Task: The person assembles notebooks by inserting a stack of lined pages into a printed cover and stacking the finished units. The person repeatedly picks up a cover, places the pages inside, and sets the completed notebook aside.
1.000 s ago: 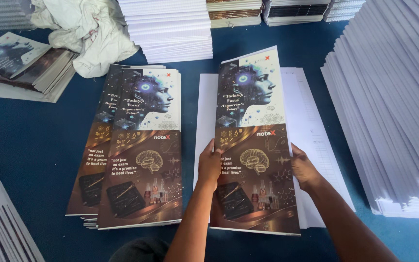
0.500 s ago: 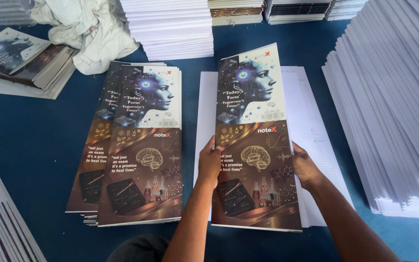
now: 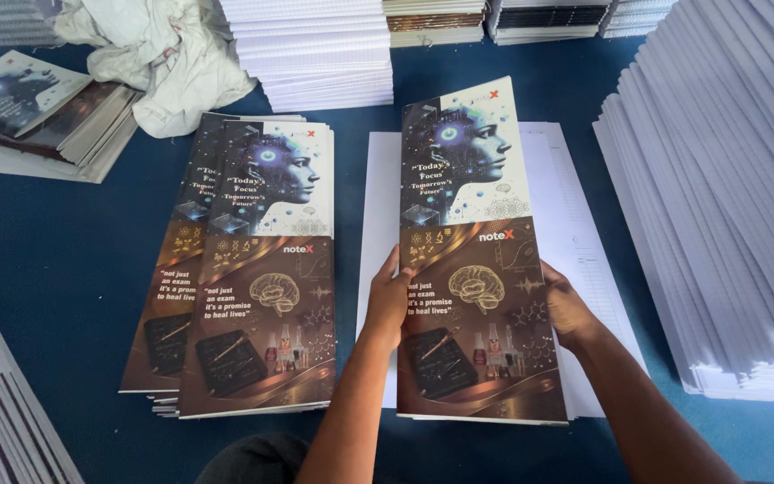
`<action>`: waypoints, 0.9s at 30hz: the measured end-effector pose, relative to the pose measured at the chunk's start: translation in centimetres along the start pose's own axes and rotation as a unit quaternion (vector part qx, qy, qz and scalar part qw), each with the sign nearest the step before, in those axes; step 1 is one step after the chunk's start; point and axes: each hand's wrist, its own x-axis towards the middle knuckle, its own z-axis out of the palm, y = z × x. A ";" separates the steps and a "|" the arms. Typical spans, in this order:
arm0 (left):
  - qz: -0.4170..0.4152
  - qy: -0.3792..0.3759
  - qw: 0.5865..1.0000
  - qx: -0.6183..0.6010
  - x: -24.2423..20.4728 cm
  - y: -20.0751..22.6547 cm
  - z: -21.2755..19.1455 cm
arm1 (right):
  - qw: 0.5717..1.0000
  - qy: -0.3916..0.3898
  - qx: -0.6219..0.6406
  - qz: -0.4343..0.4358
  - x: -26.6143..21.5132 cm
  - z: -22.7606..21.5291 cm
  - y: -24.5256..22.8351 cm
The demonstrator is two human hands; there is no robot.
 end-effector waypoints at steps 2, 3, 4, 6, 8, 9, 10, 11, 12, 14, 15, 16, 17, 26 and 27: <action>-0.007 -0.016 1.000 -0.020 -0.2 0.2 0.2 | 1.000 0.009 0.002 0.006 0.0 -0.1 0.0; -0.013 -0.023 0.999 -0.028 -0.3 0.3 0.2 | 1.000 0.007 0.003 -0.001 0.1 -0.3 0.1; -0.019 -0.031 0.999 -0.036 -0.4 0.5 0.3 | 1.000 0.005 0.004 -0.009 0.2 -0.4 0.3; -0.027 -0.044 0.998 -0.038 -0.7 1.0 0.5 | 1.000 -0.011 0.006 -0.025 0.5 -1.1 0.9; -0.042 -0.044 0.998 -0.035 -0.9 1.5 0.6 | 0.998 -0.039 0.007 -0.043 0.9 -1.8 1.5; -0.053 -0.038 0.997 -0.031 -0.9 1.8 0.7 | 0.998 -0.043 0.004 -0.048 1.3 -2.1 1.9; -0.066 -0.032 0.997 -0.028 -1.0 1.8 0.8 | 0.998 -0.045 0.001 -0.053 1.6 -2.5 2.3; -0.061 -0.036 0.997 -0.029 -1.0 1.9 0.9 | 0.997 -0.047 -0.003 -0.057 1.8 -2.8 2.7; -0.055 -0.040 0.997 -0.028 -1.1 1.9 0.9 | 0.997 -0.047 0.005 -0.056 2.1 -3.0 3.1; -0.048 -0.046 0.997 -0.027 -1.3 1.9 0.9 | 0.997 -0.045 0.019 -0.056 2.4 -3.3 3.8; -0.045 -0.048 0.998 -0.025 -1.4 1.9 1.0 | 0.998 -0.034 0.010 -0.045 2.6 -3.5 3.9; -0.044 -0.050 0.998 -0.023 -1.5 1.8 1.1 | 0.999 -0.023 0.002 -0.034 2.7 -3.8 4.2; -0.041 -0.054 0.997 -0.023 -1.5 1.7 1.2 | 1.000 -0.012 -0.007 -0.023 2.8 -4.0 4.4; -0.032 -0.075 0.996 0.026 -1.7 1.8 1.5 | 0.991 -0.089 -0.007 -0.095 4.2 -5.4 5.8; -0.027 -0.080 0.996 0.020 -1.7 1.7 1.5 | 0.990 -0.098 -0.009 -0.104 4.2 -5.5 5.9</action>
